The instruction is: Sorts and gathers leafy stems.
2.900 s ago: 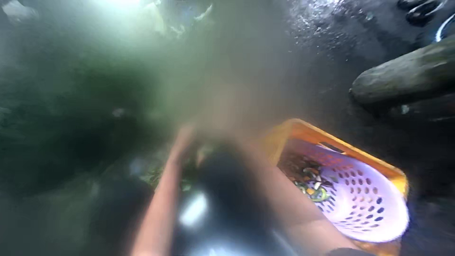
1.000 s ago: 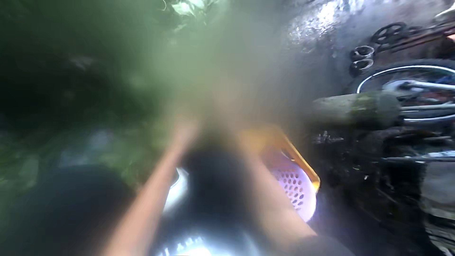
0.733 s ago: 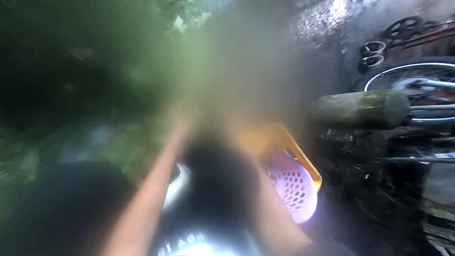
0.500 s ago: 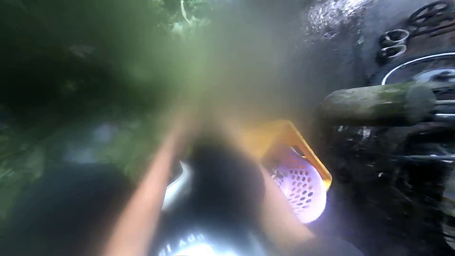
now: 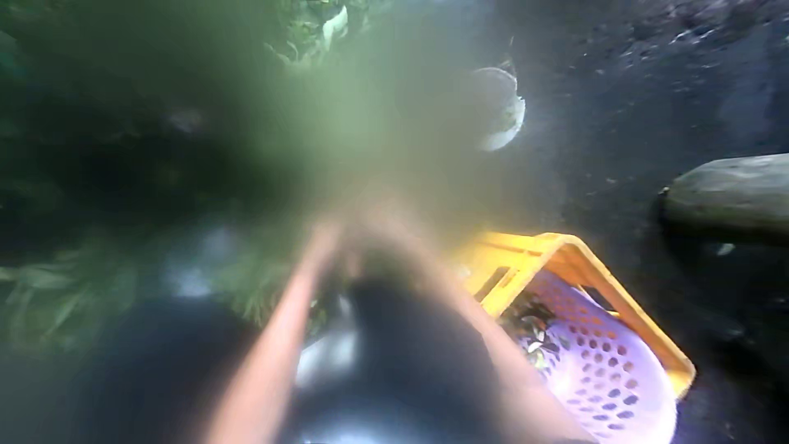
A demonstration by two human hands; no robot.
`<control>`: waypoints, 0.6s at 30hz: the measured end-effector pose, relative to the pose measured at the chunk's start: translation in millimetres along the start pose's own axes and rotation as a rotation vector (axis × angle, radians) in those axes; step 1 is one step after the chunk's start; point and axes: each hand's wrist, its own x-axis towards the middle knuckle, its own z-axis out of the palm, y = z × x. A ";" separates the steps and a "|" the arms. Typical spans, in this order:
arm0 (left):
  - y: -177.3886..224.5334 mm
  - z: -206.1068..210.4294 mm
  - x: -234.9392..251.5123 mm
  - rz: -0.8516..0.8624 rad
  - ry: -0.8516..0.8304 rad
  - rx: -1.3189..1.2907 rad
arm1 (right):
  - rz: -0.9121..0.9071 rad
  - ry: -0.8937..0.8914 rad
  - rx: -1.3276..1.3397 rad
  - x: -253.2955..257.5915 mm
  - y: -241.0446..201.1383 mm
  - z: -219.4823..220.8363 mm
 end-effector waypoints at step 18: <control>-10.0 4.7 -2.0 0.133 -0.003 0.454 | 0.148 0.419 0.434 -33.5 -89.2 -31.6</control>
